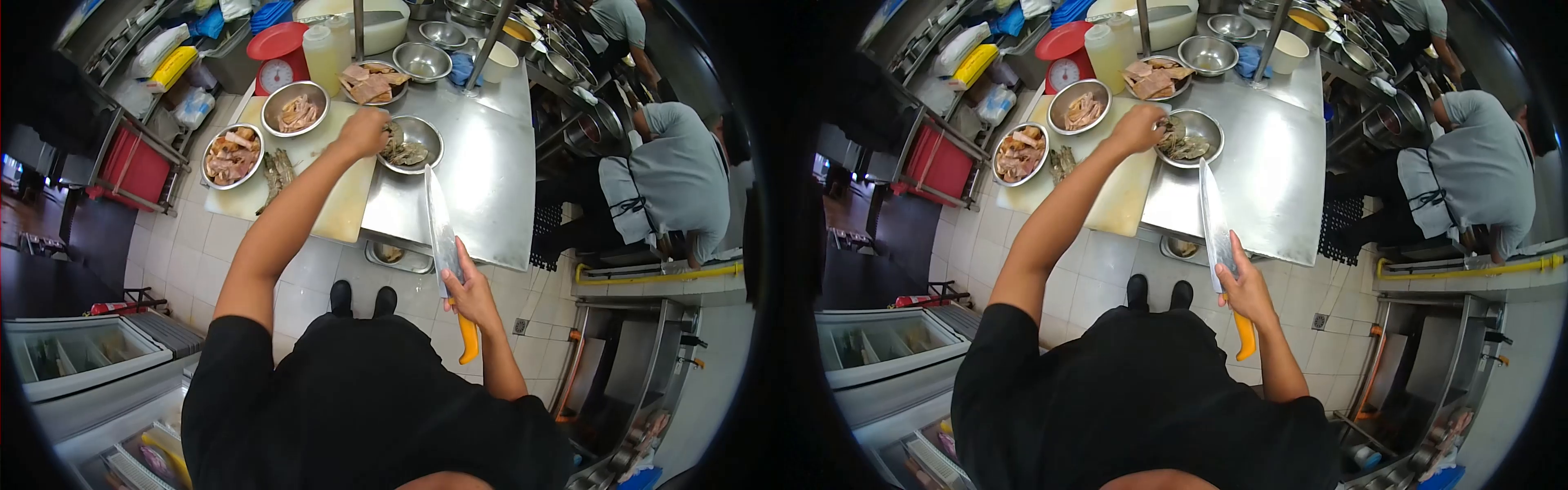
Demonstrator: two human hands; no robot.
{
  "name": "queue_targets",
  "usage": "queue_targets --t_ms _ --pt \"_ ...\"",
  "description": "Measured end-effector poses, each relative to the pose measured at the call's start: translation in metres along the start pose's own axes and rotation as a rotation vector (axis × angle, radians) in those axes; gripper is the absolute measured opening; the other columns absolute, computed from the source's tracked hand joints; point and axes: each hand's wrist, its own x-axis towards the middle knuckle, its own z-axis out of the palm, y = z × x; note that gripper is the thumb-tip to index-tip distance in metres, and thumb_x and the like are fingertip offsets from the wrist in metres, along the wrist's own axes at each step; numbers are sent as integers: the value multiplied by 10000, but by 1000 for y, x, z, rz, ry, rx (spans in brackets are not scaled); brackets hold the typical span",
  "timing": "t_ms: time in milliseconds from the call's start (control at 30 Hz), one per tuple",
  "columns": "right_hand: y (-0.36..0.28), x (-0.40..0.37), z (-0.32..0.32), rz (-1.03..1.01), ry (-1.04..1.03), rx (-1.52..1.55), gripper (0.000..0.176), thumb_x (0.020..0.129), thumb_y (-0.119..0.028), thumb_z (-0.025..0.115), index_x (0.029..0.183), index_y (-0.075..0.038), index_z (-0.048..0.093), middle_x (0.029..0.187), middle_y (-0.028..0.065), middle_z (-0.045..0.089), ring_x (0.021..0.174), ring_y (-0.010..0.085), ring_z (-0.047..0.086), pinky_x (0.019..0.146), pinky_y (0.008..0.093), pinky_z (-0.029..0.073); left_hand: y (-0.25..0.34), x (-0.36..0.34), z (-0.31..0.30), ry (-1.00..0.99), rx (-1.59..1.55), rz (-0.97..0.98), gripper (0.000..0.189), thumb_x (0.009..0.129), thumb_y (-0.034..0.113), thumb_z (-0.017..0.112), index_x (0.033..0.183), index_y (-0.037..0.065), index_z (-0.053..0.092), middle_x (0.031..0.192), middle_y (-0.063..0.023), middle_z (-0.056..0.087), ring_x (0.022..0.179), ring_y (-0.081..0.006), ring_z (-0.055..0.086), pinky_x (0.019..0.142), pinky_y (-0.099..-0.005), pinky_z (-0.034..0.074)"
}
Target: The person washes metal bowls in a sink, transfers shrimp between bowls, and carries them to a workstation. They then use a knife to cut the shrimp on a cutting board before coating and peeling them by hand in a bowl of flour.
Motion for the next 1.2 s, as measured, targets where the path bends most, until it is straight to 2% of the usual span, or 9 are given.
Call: queue_targets --t_ms 67,233,333,567,767,933,1000,1067,1200 --pt "7 -5 -1 -21 34 14 646 934 -145 534 1487 -110 201 952 121 604 504 103 517 472 259 467 4 35 25 4 104 5 348 709 120 668 1035 6 625 990 -210 626 1003 -362 583 869 -423 474" --pt "25 -23 3 19 86 149 651 932 -175 564 1485 -140 223 979 86 582 492 67 466 417 222 441 17 65 42 -415 356 -53 598 655 237 797 1135 -13 543 1132 -277 546 1103 -419 520 900 -448 473" --pt "33 -27 7 33 97 192 658 930 -168 567 1486 -136 217 1065 98 566 507 68 467 427 219 451 27 62 47 -383 465 -103 516 692 183 744 1138 -16 577 1144 -187 599 1074 -347 577 871 -399 503" --pt "45 -25 7 53 105 202 659 930 -150 561 1488 -141 211 1171 114 537 525 70 464 442 219 464 27 70 39 -570 396 -57 341 734 230 720 966 -16 677 1002 -203 669 980 -311 646 837 -405 519" --pt "39 -17 3 14 134 181 655 936 -139 542 1490 -120 194 1043 94 586 498 73 482 418 215 433 -5 55 28 -264 139 -177 272 754 217 658 865 -31 669 896 -218 669 839 -374 649 730 -422 518" --pt "30 -7 3 -6 107 127 644 944 -129 517 1492 -112 180 886 66 583 460 83 522 383 211 402 2 -9 -61 -52 -319 -244 312 823 337 679 932 46 713 671 -113 624 571 -197 553 560 -342 431" --pt "23 -1 6 -29 81 117 643 946 -131 514 1492 -109 176 882 66 584 459 80 518 383 210 402 -7 -43 -64 18 -382 -318 286 836 298 661 914 26 705 731 -155 650 662 -232 617 627 -342 461" --pt "15 6 9 -55 54 104 642 948 -133 511 1492 -106 172 877 65 584 458 77 514 383 209 402 -20 -80 -56 258 -504 -91 227 846 237 657 942 34 699 787 -133 662 708 -253 612 684 -352 467" --pt "3 15 20 -68 -56 96 593 952 -170 514 1462 -79 225 832 58 572 466 86 519 396 219 410 -55 -153 -28 357 -235 111 181 838 157 654 992 72 690 878 -82 671 833 -251 605 764 -365 457"
